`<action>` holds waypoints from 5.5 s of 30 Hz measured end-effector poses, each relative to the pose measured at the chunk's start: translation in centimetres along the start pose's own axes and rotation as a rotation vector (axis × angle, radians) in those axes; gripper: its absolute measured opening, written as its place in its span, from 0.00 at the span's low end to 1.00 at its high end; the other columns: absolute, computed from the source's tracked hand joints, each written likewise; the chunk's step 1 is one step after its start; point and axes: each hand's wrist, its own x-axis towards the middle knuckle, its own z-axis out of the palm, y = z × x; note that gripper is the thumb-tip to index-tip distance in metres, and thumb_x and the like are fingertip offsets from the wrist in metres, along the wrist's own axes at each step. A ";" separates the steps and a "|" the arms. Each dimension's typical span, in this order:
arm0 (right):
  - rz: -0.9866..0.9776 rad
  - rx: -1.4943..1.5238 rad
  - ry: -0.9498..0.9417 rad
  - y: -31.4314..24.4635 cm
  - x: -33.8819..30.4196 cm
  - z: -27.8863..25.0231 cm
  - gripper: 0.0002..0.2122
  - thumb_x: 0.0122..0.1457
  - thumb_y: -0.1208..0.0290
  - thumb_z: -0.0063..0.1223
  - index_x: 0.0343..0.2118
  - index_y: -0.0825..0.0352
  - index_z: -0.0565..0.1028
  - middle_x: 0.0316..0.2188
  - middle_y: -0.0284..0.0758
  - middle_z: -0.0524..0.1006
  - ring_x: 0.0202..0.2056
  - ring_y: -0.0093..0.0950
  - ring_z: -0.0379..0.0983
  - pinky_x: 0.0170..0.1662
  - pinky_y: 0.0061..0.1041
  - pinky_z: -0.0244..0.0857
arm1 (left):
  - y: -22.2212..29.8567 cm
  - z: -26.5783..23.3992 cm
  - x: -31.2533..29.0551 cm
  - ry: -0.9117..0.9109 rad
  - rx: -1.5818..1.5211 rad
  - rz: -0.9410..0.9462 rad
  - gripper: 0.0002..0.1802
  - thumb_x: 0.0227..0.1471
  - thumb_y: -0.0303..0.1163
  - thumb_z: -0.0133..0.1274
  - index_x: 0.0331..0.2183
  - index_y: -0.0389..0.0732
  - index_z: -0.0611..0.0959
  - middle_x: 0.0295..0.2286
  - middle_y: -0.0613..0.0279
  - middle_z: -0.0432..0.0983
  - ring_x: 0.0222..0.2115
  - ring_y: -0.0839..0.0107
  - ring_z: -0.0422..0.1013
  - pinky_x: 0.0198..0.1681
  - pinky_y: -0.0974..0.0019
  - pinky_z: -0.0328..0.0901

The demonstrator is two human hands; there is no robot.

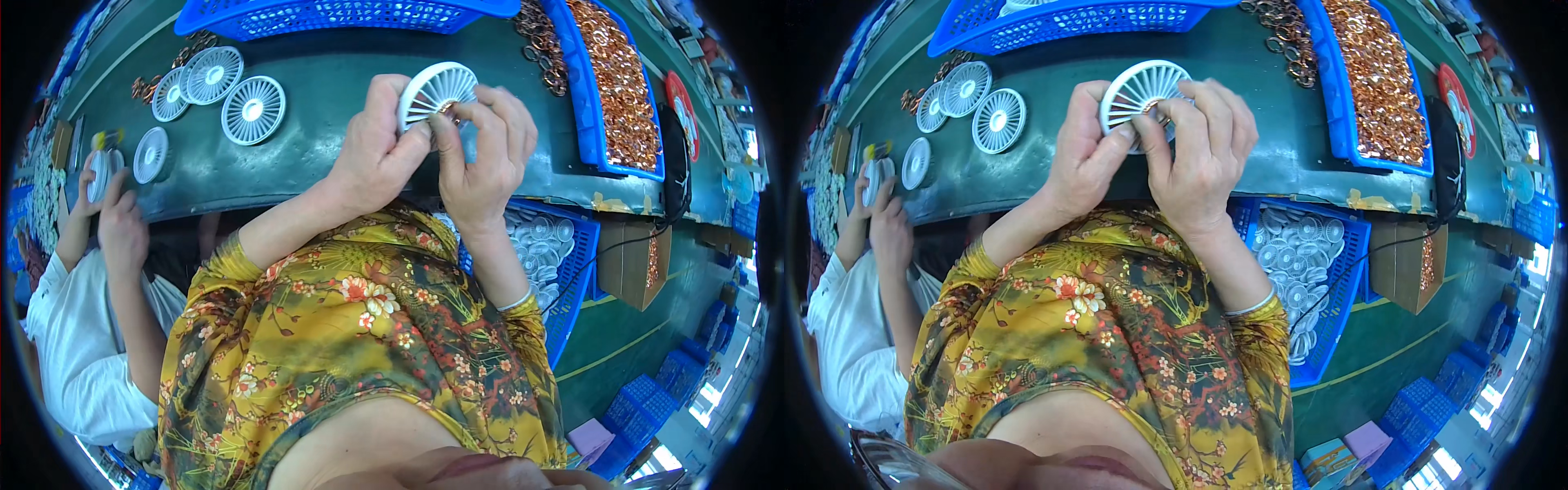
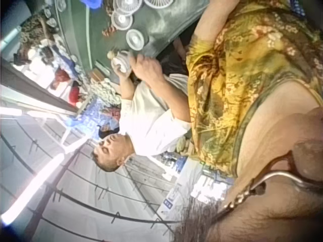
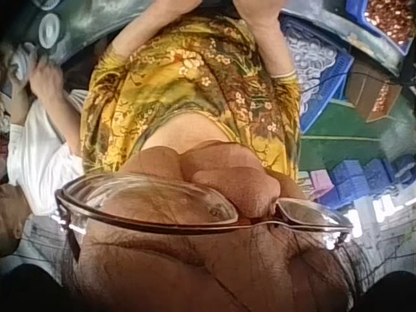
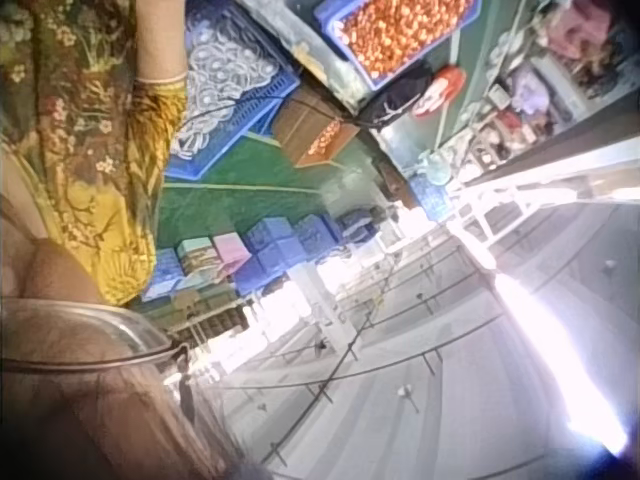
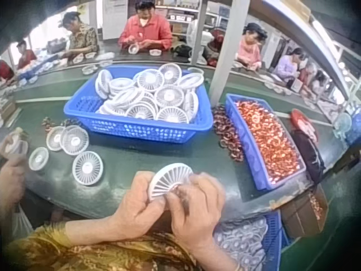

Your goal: The person empties circular plastic grilles from a basket onto the table and fits copper rings into the center of the grilles by hand.

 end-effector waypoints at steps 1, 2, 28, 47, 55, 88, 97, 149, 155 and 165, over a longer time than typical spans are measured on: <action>0.072 0.000 0.005 -0.4 0.0 -0.4 0.11 0.48 0.67 0.61 0.35 0.62 0.78 0.42 0.30 0.77 0.51 0.35 0.65 0.56 0.38 0.51 | 0.1 0.0 0.2 -0.034 -0.204 -0.008 0.20 0.52 0.25 0.47 0.47 0.34 0.65 0.40 0.59 0.70 0.40 0.75 0.67 0.46 0.70 0.63; 0.000 0.035 -0.050 -0.1 0.2 -1.0 0.11 0.48 0.66 0.62 0.36 0.60 0.79 0.43 0.28 0.77 0.53 0.36 0.64 0.58 0.39 0.48 | 0.4 -0.1 0.5 -0.070 -0.407 -0.019 0.23 0.51 0.26 0.48 0.49 0.33 0.64 0.42 0.59 0.69 0.43 0.75 0.67 0.48 0.70 0.62; 0.427 -0.577 -0.363 14.7 2.5 -0.9 0.10 0.58 0.64 0.49 0.30 0.67 0.72 0.31 0.45 0.74 0.32 0.45 0.73 0.36 0.42 0.68 | -4.7 -6.9 -3.9 0.335 1.438 -0.061 0.25 0.49 0.32 0.54 0.51 0.50 0.71 0.54 0.47 0.58 0.56 0.49 0.53 0.55 0.35 0.44; 0.421 -0.252 -0.468 9.7 0.4 -2.0 0.07 0.55 0.68 0.54 0.29 0.66 0.73 0.27 0.41 0.75 0.30 0.42 0.74 0.33 0.38 0.68 | 0.2 -4.5 20.9 -0.187 1.081 0.305 0.19 0.37 0.37 0.60 0.31 0.32 0.82 0.31 0.41 0.77 0.36 0.50 0.74 0.42 0.55 0.68; 0.282 0.125 -0.155 7.8 -0.8 -2.3 0.04 0.52 0.78 0.58 0.30 0.68 0.76 0.29 0.36 0.75 0.25 0.24 0.72 0.27 0.21 0.67 | -1.8 -4.8 22.8 -0.157 1.101 0.096 0.30 0.31 0.43 0.67 0.33 0.29 0.81 0.34 0.40 0.76 0.39 0.51 0.73 0.43 0.56 0.67; -0.133 0.018 -0.325 0.6 3.2 -2.5 0.07 0.47 0.76 0.58 0.28 0.64 0.72 0.27 0.34 0.72 0.28 0.33 0.68 0.31 0.29 0.63 | 1.4 0.3 2.0 0.001 0.019 0.139 0.17 0.61 0.34 0.43 0.48 0.36 0.67 0.35 0.60 0.73 0.35 0.79 0.69 0.37 0.71 0.66; -0.058 -0.083 -0.165 -0.5 2.2 -2.9 0.14 0.47 0.66 0.62 0.39 0.61 0.79 0.43 0.28 0.77 0.53 0.35 0.65 0.60 0.39 0.44 | 1.8 -0.6 2.0 -0.159 -0.423 -0.030 0.22 0.59 0.31 0.45 0.53 0.34 0.64 0.44 0.61 0.69 0.44 0.77 0.66 0.49 0.71 0.61; 0.262 0.202 -0.147 6.9 1.6 -1.2 0.05 0.51 0.77 0.60 0.26 0.69 0.74 0.23 0.32 0.73 0.19 0.18 0.65 0.23 0.17 0.61 | 0.7 -9.7 20.1 -0.169 1.557 0.002 0.14 0.39 0.34 0.56 0.33 0.45 0.84 0.30 0.53 0.78 0.37 0.55 0.74 0.41 0.53 0.67; 0.146 0.240 0.059 6.1 0.5 -2.6 0.07 0.47 0.78 0.64 0.27 0.68 0.75 0.26 0.34 0.75 0.25 0.24 0.69 0.26 0.19 0.63 | 3.1 -7.9 13.5 0.385 0.710 0.550 0.21 0.44 0.44 0.55 0.35 0.37 0.79 0.30 0.50 0.74 0.33 0.53 0.71 0.40 0.53 0.65; -0.007 0.158 0.001 4.5 -0.5 -2.2 0.09 0.42 0.79 0.65 0.28 0.66 0.75 0.26 0.34 0.75 0.28 0.31 0.70 0.30 0.26 0.64 | -3.3 -2.3 0.0 -0.354 0.842 0.334 0.34 0.42 0.47 0.61 0.51 0.44 0.73 0.58 0.46 0.53 0.60 0.47 0.49 0.61 0.48 0.48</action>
